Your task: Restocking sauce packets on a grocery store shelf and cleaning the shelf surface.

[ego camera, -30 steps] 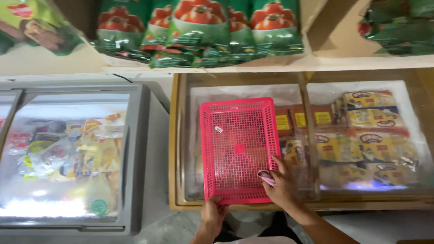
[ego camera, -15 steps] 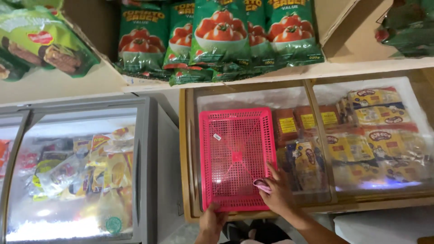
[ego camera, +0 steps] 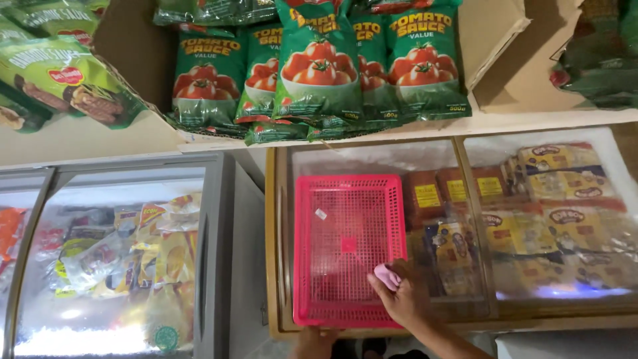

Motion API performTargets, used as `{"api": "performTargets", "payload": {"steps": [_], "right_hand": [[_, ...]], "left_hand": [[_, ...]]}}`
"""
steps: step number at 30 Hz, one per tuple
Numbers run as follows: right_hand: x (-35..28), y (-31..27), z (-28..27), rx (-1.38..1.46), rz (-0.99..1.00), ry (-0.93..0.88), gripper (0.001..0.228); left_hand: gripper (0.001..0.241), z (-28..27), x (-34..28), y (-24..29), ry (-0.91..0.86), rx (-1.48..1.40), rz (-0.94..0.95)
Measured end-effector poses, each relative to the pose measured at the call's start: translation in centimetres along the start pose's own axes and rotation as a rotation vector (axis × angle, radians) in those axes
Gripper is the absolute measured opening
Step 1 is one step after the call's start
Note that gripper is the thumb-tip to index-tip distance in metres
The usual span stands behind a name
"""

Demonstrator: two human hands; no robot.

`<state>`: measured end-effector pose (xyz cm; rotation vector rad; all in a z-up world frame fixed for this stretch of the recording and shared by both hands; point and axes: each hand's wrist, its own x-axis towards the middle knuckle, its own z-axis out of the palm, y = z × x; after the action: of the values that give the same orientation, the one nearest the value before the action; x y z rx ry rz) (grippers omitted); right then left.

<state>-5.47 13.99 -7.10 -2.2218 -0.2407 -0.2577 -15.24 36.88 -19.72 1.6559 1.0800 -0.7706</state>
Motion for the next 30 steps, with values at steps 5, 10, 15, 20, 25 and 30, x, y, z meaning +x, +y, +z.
{"api": "performTargets", "payload": {"steps": [5,10,15,20,25,30], "right_hand": [[-0.3,-0.9,1.9,0.211,0.077,-0.111,0.029],[0.2,-4.2,2.7,0.32,-0.061,-0.13,0.032],[0.0,-7.4,1.6,0.097,-0.206,-0.322,0.035],[-1.7,-1.2,1.8,-0.073,0.072,-0.177,0.057],[-2.0,8.1,3.6,-0.299,0.399,-0.09,0.078],[-0.9,8.6,3.5,-0.301,0.355,-0.084,0.058]], "left_hand": [[0.051,-4.1,-7.3,6.2,0.492,0.762,0.411],[0.049,-5.5,-11.9,11.9,0.017,0.069,1.054],[0.047,-1.2,-5.9,7.3,-0.76,-0.874,0.333],[0.054,-5.4,-4.9,8.2,-0.051,-0.034,0.638],[0.056,-8.1,-5.2,9.8,0.242,0.786,0.357],[0.042,-7.2,-3.6,7.1,0.328,0.587,0.419]]}}
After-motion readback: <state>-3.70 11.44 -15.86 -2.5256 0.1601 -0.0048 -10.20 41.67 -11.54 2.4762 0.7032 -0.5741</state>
